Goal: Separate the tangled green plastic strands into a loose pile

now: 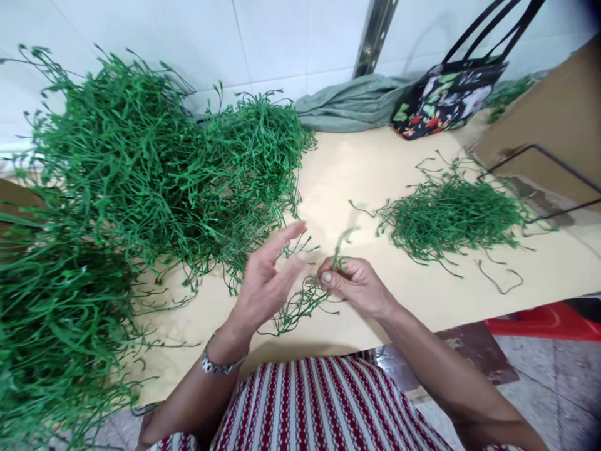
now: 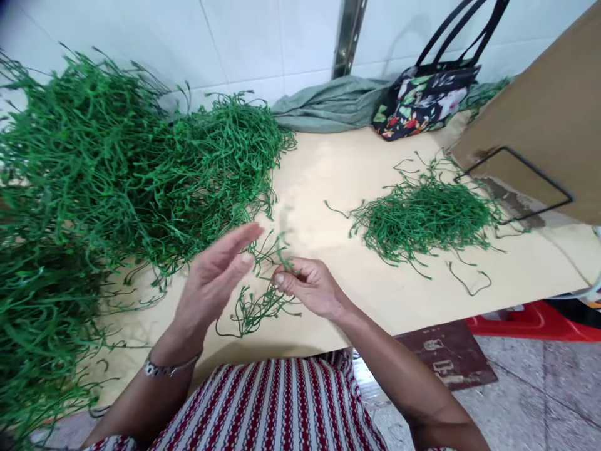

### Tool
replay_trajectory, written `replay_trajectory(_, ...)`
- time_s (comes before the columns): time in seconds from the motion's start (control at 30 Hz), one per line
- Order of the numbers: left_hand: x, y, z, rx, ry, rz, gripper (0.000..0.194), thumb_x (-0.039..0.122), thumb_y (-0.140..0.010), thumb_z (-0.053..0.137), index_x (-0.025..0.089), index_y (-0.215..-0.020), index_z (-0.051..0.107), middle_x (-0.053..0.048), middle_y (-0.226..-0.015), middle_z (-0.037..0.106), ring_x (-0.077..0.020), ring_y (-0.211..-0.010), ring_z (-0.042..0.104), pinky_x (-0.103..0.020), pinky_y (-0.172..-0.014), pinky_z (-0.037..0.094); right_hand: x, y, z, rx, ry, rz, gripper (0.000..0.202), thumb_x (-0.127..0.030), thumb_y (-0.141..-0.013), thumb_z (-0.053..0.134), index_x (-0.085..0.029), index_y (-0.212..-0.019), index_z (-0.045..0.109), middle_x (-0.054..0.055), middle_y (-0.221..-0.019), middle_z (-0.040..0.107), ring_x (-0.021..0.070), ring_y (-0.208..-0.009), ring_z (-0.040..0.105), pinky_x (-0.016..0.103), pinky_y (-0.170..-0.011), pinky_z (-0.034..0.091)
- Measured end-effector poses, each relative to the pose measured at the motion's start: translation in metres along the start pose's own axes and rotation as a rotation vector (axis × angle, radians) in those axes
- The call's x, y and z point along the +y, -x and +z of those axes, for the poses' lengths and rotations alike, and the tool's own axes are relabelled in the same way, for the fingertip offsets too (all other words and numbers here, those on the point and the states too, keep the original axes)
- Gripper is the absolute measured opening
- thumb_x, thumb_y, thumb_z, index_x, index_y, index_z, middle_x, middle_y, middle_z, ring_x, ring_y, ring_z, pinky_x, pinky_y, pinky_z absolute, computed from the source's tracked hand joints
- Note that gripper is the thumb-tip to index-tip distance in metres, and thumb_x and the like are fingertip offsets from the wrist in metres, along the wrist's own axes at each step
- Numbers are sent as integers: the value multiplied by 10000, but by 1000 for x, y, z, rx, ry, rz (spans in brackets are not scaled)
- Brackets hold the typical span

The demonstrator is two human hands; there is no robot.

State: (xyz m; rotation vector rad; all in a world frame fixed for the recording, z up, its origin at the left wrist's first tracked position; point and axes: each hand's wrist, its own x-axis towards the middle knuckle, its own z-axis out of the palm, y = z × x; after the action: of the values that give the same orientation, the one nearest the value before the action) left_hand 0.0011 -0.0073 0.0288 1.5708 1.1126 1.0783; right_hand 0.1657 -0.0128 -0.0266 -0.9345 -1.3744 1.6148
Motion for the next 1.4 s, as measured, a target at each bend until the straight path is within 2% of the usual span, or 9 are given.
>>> replay_trajectory(0.07, 4, 12, -7, 40, -212, 94, 165, 198, -821, 536, 170, -962, 617, -64, -980, 612, -177, -950, 554, -331, -851, 427, 0, 3, -4, 43, -50, 49, 266, -408, -761, 625, -144, -752, 599, -4, -634, 564, 70, -547, 499, 191, -517, 419)
replay_trajectory(0.23, -10, 42, 2, -205, -748, 233, 91, 202, -789, 545, 142, -857, 558, -73, -832, 584, -214, -825, 520, -376, -748, 432, 2, 9, 3, 124, -139, 7, 205, -366, -743, 660, -167, -778, 628, 2, -690, 590, 89, -604, 560, 197, -545, 478)
replay_trajectory(0.37, -36, 47, 11, -107, -936, 277, 67, 158, -806, 474, 141, -806, 538, -90, -791, 584, -227, -777, 530, -372, -697, 428, 1, 12, 13, 113, -137, -50, 202, -369, -775, 627, -169, -802, 629, 18, -729, 601, 105, -644, 581, 227, -585, 512)
replay_trajectory(0.6, -40, 40, 2, 90, -663, 304, 113, 85, -788, 456, 178, -780, 519, -59, -760, 572, -172, -746, 534, -296, -687, 433, -13, 9, 1, 94, 324, -233, 373, -329, -802, 597, -212, -1151, 533, 73, -1063, 566, 148, -911, 531, 332, -841, 459)
replay_trajectory(0.83, -27, 38, 1, 136, -361, 210, 106, 82, -742, 513, 181, -715, 542, -33, -743, 542, -155, -740, 536, -269, -677, 426, -8, 6, 19, 78, 448, -183, 164, -246, -789, 587, -167, -932, 597, 30, -807, 577, 127, -741, 538, 266, -675, 471)
replay_trajectory(0.93, -28, 37, 1, 99, -123, 49, 71, 123, -746, 536, 169, -693, 548, -54, -824, 575, -174, -848, 547, -288, -758, 426, -6, 7, 23, 119, 478, -265, 84, -172, -806, 523, -160, -841, 599, 22, -744, 569, 125, -709, 544, 253, -636, 457)
replay_trajectory(1.03, -30, 38, 3, 97, 95, -161, 46, 172, -764, 531, 159, -721, 536, -22, -764, 544, -127, -714, 518, -237, -651, 417, -3, 9, 22, 125, 580, -354, 108, -136, -806, 493, -163, -837, 593, 40, -770, 591, 142, -739, 555, 275, -655, 459)
replay_trajectory(1.17, -30, 39, 7, 63, 100, -270, 44, 189, -750, 549, 146, -740, 549, 30, -631, 451, -80, -558, 384, -193, -514, 318, -1, 12, 21, 138, 662, -400, 152, -116, -805, 479, -179, -895, 582, 55, -836, 608, 157, -802, 563, 310, -718, 466)
replay_trajectory(1.4, -30, 38, 9, 57, 95, -255, 148, 187, -706, 583, 140, -571, 542, 43, -548, 359, -79, -534, 324, -209, -496, 268, -4, 14, 19, 94, 680, -339, 125, -143, -795, 509, -164, -876, 601, 47, -759, 588, 160, -752, 547, 304, -675, 465)
